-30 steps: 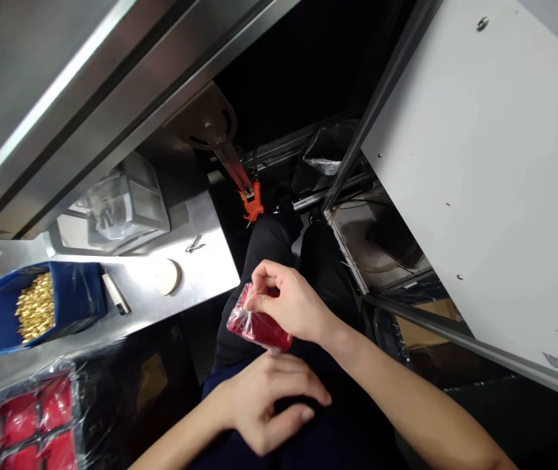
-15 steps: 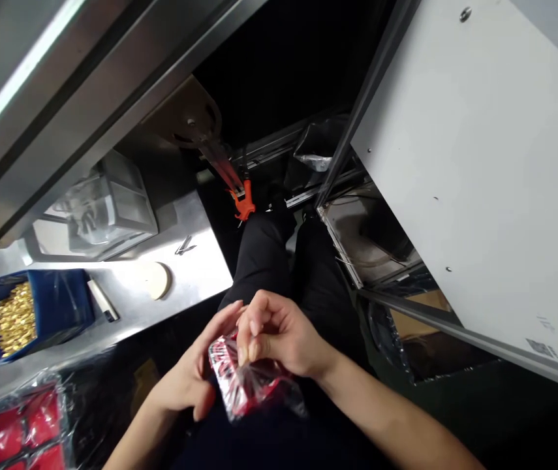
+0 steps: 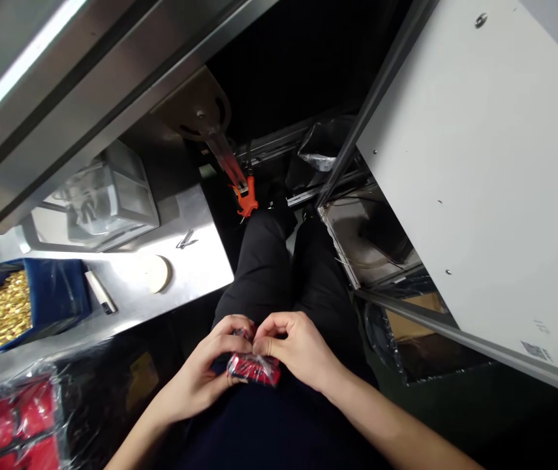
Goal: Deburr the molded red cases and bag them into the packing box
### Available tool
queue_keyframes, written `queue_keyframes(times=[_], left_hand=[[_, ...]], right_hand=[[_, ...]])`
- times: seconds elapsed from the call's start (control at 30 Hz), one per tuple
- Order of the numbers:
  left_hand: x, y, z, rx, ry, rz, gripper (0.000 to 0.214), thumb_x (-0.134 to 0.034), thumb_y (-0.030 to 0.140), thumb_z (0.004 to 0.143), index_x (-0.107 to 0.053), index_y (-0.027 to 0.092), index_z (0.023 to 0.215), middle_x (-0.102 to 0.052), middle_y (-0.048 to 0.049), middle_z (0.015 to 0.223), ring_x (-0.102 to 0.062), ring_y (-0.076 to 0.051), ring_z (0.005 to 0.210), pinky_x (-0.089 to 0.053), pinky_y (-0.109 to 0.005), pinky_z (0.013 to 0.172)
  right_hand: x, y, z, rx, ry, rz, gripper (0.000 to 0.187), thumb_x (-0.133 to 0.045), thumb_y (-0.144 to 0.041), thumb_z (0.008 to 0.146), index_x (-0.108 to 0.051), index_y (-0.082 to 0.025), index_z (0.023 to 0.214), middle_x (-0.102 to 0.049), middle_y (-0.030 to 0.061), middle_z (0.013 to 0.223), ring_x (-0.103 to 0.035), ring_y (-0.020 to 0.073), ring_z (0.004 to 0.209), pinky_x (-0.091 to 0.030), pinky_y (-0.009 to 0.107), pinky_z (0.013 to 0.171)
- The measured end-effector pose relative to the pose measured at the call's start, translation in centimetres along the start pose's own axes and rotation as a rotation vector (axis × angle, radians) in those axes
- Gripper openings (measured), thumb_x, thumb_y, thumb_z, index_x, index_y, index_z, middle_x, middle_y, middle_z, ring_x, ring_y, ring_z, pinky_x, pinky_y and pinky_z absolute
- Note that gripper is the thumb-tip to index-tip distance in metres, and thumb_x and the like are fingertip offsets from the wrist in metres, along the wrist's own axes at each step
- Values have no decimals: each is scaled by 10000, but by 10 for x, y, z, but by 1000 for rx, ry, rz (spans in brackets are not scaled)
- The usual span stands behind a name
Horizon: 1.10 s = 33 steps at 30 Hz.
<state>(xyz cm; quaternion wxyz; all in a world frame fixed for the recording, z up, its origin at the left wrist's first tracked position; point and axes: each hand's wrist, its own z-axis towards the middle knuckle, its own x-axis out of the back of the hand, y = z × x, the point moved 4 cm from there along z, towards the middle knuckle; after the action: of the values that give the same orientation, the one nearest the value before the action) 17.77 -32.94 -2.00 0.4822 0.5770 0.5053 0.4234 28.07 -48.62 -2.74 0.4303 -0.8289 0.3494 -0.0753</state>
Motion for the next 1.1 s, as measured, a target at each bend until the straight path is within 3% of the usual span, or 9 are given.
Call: queue_keyframes(times=[0.1, 0.27, 0.43, 0.63, 0.77, 0.87, 1.0, 1.1], left_hand=[[-3, -3, -3, 25, 0, -24, 192, -701, 303, 936, -629, 231, 1100, -552, -115, 1182, -561, -266, 1115, -479, -419, 1014], [-9, -8, -6, 69, -8, 37, 172, -698, 228, 937, -583, 238, 1065, -545, -78, 1123, -562, -221, 1053, -483, -367, 948], [-13, -7, -8, 93, 7, 100, 208, -748, 217, 900, -591, 239, 1036, -523, -57, 1107, -565, -193, 1019, -501, -331, 907], [-17, -2, -11, 72, -24, 144, 151, -662, 181, 954, -709, 264, 1070, -488, -76, 1184, -529, -229, 1194, -489, -365, 1036], [-15, -1, -11, 88, 36, 157, 63, -661, 181, 952, -680, 232, 985, -499, -92, 1275, -425, -276, 1382, -379, -429, 1193], [-15, -1, -8, 91, 58, 164, 78, -695, 217, 936, -670, 227, 1009, -508, -106, 1329, -392, -298, 1426, -343, -454, 1217], [-1, -2, -20, 133, 262, -116, 208, -780, 357, 876, -651, 199, 917, -577, -112, 1253, -511, -323, 1327, -415, -449, 1145], [42, -2, -69, 160, 584, -314, 317, -781, 470, 846, -640, 193, 911, -605, -110, 1238, -564, -347, 1290, -464, -454, 1097]], right_hand=[[1, 7, 7, 17, 26, -149, 106, -831, -299, 770, -779, -218, 725, -654, -9, 861, -618, 145, 832, -474, 284, 810], [-4, 22, 16, -138, -219, -40, 254, -853, -438, 746, -786, -194, 746, -617, -3, 858, -585, 136, 743, -464, 282, 704], [-6, 24, 19, -115, -317, -56, 223, -809, -429, 792, -781, -209, 764, -641, 2, 934, -603, 157, 842, -469, 298, 829], [-4, 37, 22, -137, -244, -142, 255, -868, -338, 696, -681, -210, 811, -612, -6, 1033, -572, 170, 935, -455, 283, 829], [-7, 37, 22, -159, -202, -181, 201, -816, -321, 748, -673, -209, 833, -633, 4, 1037, -584, 190, 974, -455, 306, 875], [-8, 34, 23, -168, -166, -160, 151, -709, -359, 860, -692, -217, 910, -659, 6, 1014, -603, 197, 981, -452, 322, 890], [-2, 30, 28, -111, -92, -71, 291, -595, -496, 952, -687, -220, 942, -667, 1, 929, -594, 182, 915, -448, 307, 835], [13, 32, 35, -90, 7, -71, 360, -603, -564, 934, -703, -220, 976, -697, 23, 1010, -598, 195, 981, -453, 300, 873]])
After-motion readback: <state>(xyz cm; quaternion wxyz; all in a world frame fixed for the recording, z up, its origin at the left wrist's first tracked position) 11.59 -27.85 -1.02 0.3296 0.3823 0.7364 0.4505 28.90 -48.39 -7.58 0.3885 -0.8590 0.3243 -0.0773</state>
